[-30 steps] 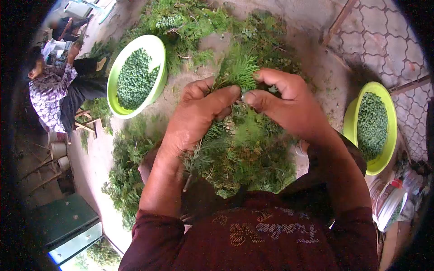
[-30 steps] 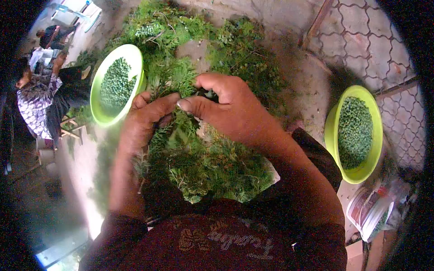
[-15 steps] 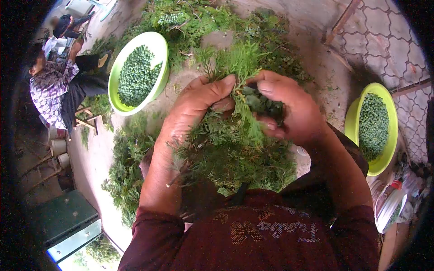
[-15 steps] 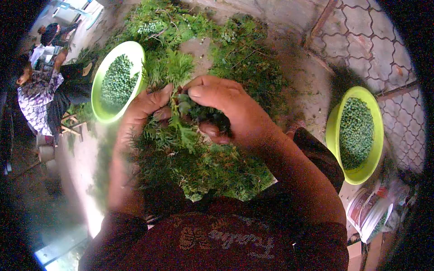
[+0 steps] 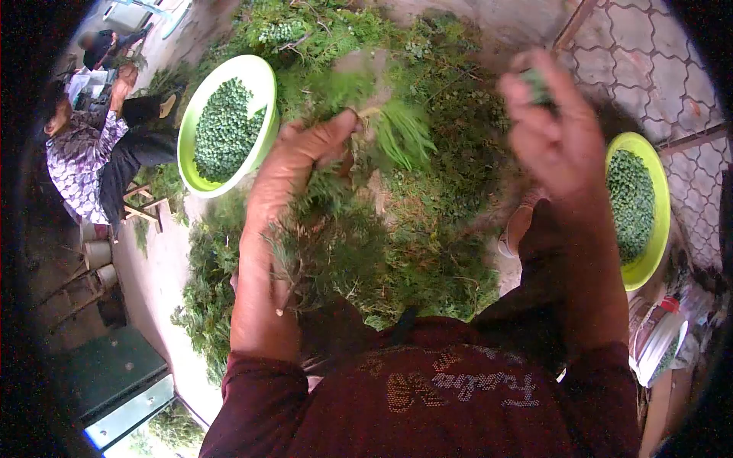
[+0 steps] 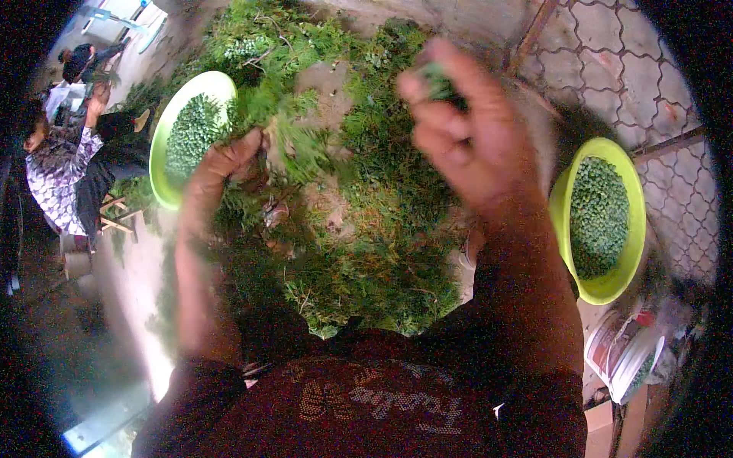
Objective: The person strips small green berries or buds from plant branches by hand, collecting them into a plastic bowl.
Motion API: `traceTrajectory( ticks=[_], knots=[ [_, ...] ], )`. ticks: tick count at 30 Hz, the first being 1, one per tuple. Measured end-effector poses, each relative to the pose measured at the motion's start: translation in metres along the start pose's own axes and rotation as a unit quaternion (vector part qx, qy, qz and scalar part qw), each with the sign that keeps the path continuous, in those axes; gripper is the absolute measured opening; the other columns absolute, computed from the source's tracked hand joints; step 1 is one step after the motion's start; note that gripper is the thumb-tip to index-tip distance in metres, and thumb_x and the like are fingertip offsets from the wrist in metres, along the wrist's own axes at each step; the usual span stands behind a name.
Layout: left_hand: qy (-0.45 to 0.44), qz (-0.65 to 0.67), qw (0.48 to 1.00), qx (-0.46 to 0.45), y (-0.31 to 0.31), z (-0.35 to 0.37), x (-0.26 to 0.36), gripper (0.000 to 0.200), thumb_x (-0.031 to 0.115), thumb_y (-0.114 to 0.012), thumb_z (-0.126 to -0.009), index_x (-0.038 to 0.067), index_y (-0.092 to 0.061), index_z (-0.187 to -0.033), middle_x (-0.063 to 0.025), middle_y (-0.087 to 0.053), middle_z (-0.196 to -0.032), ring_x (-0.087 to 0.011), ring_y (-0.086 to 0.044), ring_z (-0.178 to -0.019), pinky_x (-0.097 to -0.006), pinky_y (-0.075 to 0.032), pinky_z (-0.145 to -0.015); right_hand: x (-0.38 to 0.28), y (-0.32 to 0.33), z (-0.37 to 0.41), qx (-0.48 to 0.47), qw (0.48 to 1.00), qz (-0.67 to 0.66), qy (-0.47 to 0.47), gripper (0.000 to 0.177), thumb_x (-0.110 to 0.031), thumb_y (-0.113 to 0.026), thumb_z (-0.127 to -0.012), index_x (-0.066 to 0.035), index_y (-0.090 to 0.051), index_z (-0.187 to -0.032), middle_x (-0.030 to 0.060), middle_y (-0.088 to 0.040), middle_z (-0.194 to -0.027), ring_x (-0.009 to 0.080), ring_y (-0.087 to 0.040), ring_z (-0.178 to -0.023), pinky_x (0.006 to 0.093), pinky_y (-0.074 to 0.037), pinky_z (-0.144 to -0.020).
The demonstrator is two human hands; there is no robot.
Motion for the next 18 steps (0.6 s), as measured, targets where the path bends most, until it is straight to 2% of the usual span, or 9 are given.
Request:
traceTrajectory(
  ticks=[3,7,9,12,13,14,15,17,18],
  knots=[
    [0.028,0.085,0.996,-0.020,0.000,-0.005,-0.002,0.022,0.023,-0.069,-0.078,0.005,-0.058,-0.087,0.0046,-0.043,-0.058,-0.0080,-0.040,-0.052,-0.0215,-0.031,-0.048,-0.025,-0.006,0.006,-0.062,0.995,-0.073,-0.006,0.029,-0.025,-0.045,-0.093,0.002,-0.047,-0.103,0.0122,-0.051,-0.090,0.0067,-0.039,-0.050,0.0193,-0.029,-0.034],
    [0.068,0.154,0.978,-0.120,-0.032,-0.008,-0.013,0.020,0.024,-0.060,-0.085,0.005,-0.057,-0.090,0.0063,-0.040,-0.057,-0.0071,-0.039,-0.052,-0.0221,-0.029,-0.045,-0.067,0.012,0.031,0.037,0.991,-0.129,0.007,0.030,-0.021,-0.042,-0.093,0.006,-0.040,-0.107,0.0110,-0.046,-0.089,0.0100,-0.039,-0.050,0.0226,-0.032,-0.037],
    [0.042,0.103,0.992,-0.061,-0.029,-0.012,-0.012,0.019,0.024,-0.060,-0.085,0.005,-0.056,-0.089,0.0068,-0.039,-0.057,-0.0068,-0.039,-0.053,-0.0217,-0.030,-0.045,-0.104,0.015,0.059,0.000,0.988,-0.155,0.021,0.027,-0.019,-0.043,-0.092,0.005,-0.041,-0.104,0.0085,-0.046,-0.079,0.0113,-0.039,-0.050,0.0234,-0.031,-0.039],
    [0.017,0.061,0.995,0.075,-0.024,-0.002,-0.011,0.016,0.026,-0.063,-0.081,0.014,-0.053,-0.077,0.0085,-0.042,-0.058,-0.0054,-0.040,-0.050,-0.0218,-0.034,-0.046,-0.185,0.051,0.125,0.000,0.991,-0.022,0.135,0.018,-0.015,-0.044,-0.091,0.001,-0.044,-0.100,0.0027,-0.045,-0.066,0.0116,-0.038,-0.050,0.0223,-0.027,-0.040],
    [0.030,0.060,0.997,0.037,-0.042,-0.004,-0.015,0.016,0.026,-0.063,-0.081,0.014,-0.053,-0.077,0.0085,-0.042,-0.058,-0.0054,-0.040,-0.050,-0.0218,-0.034,-0.046,-0.199,0.068,0.144,0.026,0.987,-0.003,0.161,0.018,-0.015,-0.044,-0.091,0.001,-0.044,-0.100,0.0027,-0.045,-0.066,0.0116,-0.038,-0.050,0.0223,-0.027,-0.040],
    [0.037,0.078,0.996,0.036,-0.053,-0.004,-0.017,0.015,0.026,-0.061,-0.083,0.015,-0.053,-0.077,0.0081,-0.040,-0.055,-0.0065,-0.038,-0.046,-0.0236,-0.035,-0.043,-0.240,0.105,0.188,0.217,0.895,0.206,0.332,0.019,-0.018,-0.045,-0.090,-0.002,-0.046,-0.100,0.0044,-0.048,-0.070,0.0129,-0.041,-0.054,0.0237,-0.031,-0.043],
    [0.044,0.094,0.994,0.041,-0.060,-0.001,-0.020,0.015,0.025,-0.059,-0.085,0.015,-0.053,-0.076,0.0078,-0.038,-0.053,-0.0077,-0.036,-0.043,-0.0254,-0.035,-0.040,-0.270,0.120,0.249,0.382,0.703,0.389,0.456,0.019,-0.021,-0.047,-0.090,-0.004,-0.048,-0.099,0.0061,-0.051,-0.075,0.0141,-0.044,-0.057,0.0251,-0.035,-0.046],
    [0.049,0.122,0.988,0.080,-0.045,-0.002,-0.023,0.016,0.025,-0.055,-0.088,0.016,-0.053,-0.075,0.0071,-0.034,-0.048,-0.0100,-0.033,-0.035,-0.0290,-0.036,-0.034,-0.271,0.198,0.294,0.503,0.675,0.392,0.371,0.025,-0.020,-0.053,-0.086,-0.004,-0.047,-0.106,0.0071,-0.051,-0.085,0.0183,-0.047,-0.070,0.0293,-0.038,-0.054],
    [0.071,0.081,0.994,0.035,-0.029,-0.013,-0.029,0.016,0.026,-0.056,-0.087,0.010,-0.057,-0.088,0.0004,-0.047,-0.069,-0.0120,-0.043,-0.056,-0.0266,-0.041,-0.050,-0.261,0.251,0.319,0.595,0.658,0.373,0.273,0.034,-0.018,-0.059,-0.083,-0.005,-0.047,-0.112,0.0081,-0.052,-0.096,0.0225,-0.050,-0.083,0.0334,-0.042,-0.062]
  ],
)
Point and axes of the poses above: each hand's wrist, its own z-axis away from the middle knuckle, its own y-axis out of the back of the hand, x = y × z, the point moved 10 cm from there along -z, towards the middle knuckle
